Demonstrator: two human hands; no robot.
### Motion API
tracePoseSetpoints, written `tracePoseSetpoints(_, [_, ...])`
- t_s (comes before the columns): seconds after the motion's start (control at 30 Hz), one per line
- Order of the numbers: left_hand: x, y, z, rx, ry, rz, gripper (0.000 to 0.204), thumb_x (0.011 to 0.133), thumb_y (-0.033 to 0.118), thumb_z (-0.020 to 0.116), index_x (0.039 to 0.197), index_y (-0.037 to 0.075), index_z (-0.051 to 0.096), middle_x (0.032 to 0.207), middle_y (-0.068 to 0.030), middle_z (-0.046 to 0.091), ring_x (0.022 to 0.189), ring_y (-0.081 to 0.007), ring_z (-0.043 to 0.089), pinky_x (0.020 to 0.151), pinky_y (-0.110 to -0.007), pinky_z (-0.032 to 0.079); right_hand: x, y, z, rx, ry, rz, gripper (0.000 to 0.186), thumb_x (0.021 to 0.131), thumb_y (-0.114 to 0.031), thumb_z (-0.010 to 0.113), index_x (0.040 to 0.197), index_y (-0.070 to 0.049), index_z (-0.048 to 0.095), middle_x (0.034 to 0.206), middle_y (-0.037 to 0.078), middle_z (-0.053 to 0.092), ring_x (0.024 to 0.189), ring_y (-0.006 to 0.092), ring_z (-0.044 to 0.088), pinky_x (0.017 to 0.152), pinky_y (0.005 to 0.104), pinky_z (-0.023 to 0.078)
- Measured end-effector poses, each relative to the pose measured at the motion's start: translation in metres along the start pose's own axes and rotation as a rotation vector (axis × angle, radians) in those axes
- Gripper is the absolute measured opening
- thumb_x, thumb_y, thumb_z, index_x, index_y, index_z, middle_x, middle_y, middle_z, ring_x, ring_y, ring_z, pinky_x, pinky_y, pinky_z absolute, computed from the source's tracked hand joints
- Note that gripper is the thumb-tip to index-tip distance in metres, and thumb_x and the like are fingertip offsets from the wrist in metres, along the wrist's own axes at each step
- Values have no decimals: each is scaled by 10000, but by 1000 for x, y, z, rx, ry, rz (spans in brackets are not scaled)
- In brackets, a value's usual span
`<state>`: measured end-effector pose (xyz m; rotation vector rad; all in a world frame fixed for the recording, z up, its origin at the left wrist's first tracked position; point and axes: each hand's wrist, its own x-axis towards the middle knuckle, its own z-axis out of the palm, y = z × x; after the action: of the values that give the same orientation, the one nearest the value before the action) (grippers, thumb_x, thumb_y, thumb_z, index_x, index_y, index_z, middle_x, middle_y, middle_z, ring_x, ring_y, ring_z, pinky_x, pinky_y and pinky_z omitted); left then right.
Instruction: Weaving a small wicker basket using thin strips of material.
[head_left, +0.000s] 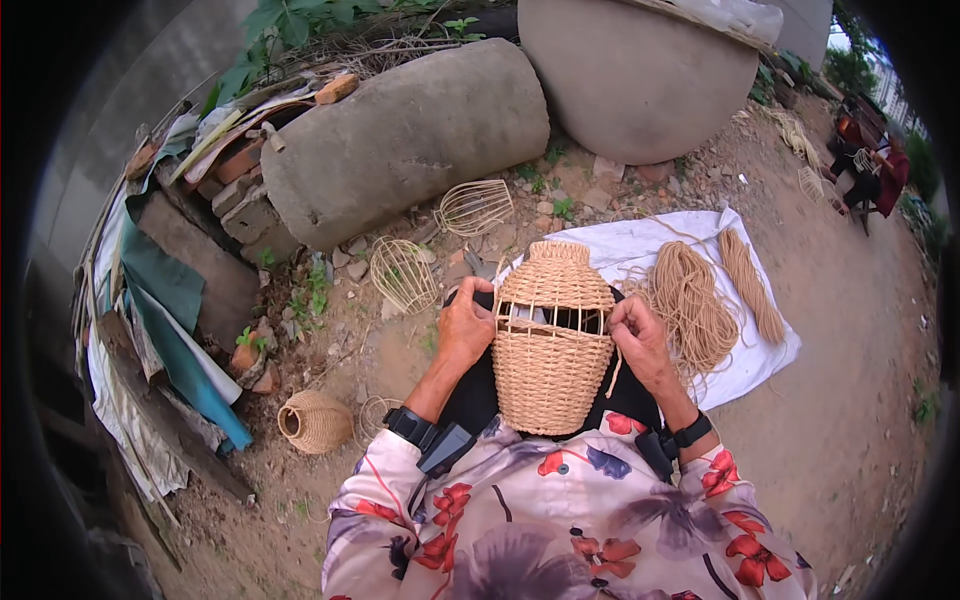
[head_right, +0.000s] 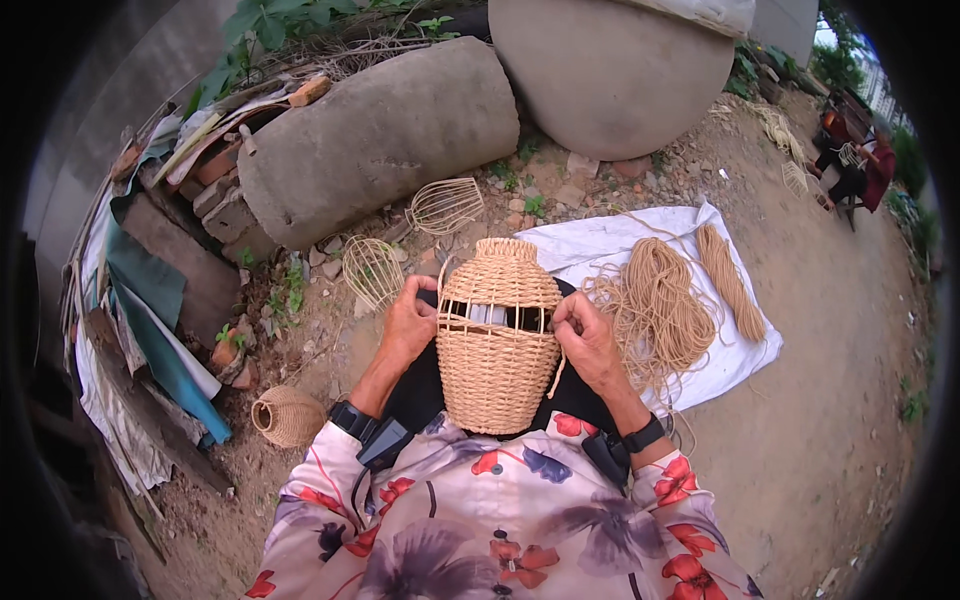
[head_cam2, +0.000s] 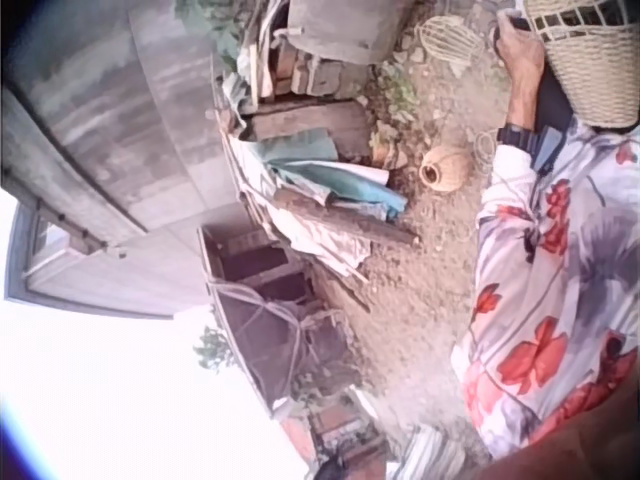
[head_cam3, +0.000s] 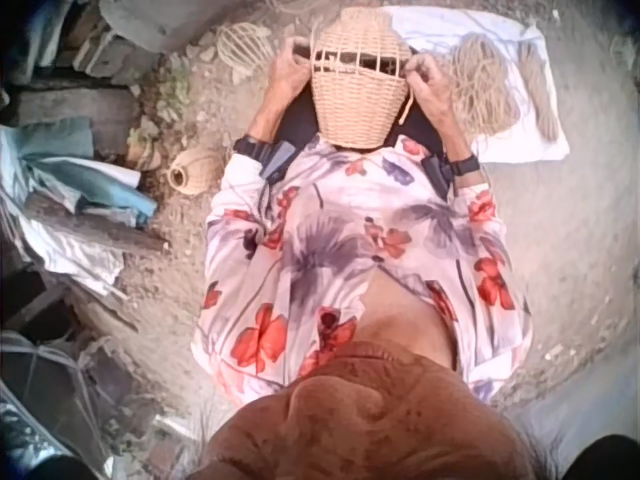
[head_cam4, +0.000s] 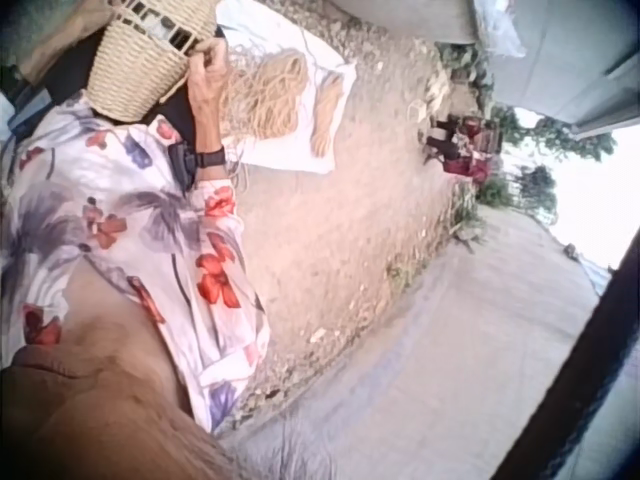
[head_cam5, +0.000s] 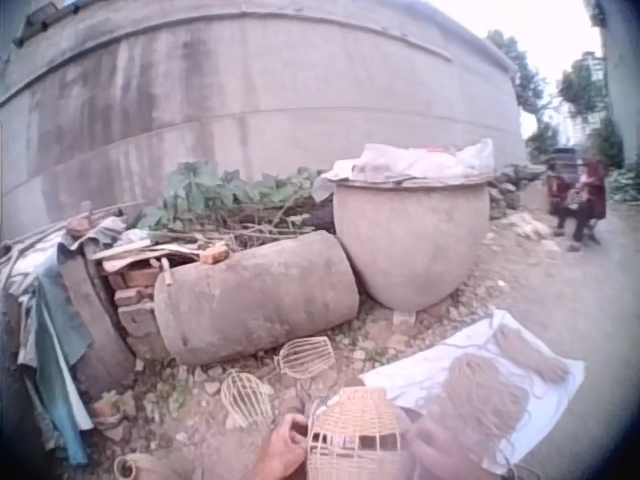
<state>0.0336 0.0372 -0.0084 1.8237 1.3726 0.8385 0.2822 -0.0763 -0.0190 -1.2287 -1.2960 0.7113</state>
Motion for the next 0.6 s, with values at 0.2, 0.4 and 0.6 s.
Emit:
tracePoseSetpoints(0.2, [5, -18, 0, 15, -107, -58, 175, 862, 177, 678, 774, 54, 591, 680, 22, 583, 515, -56, 485, 418, -224, 376, 1, 3, 2, 52, 5, 12, 58, 840, 19, 529, 847, -32, 502, 700, -58, 444, 615, 19, 381, 535, 196, 312])
tracePoseSetpoints(0.4, [-14, -17, -23, -917, -382, -302, 162, 871, 164, 703, 798, 65, 596, 713, 16, 591, 545, -39, 500, 478, -173, 429, 0, 13, -8, 64, -32, 33, 69, 851, 29, 516, 871, -36, 501, 749, -57, 465, 650, 20, 412, 572, 185, 344])
tracePoseSetpoints(0.6, [-30, -37, -22, 311, 179, 124, 381, 917, 317, 552, 759, -28, 586, 644, -223, 603, 604, -379, 611, 583, -455, 485, 5, 15, -8, 86, -48, 74, 73, 857, 33, 511, 886, -33, 501, 787, -53, 472, 696, 29, 437, 618, 190, 371])
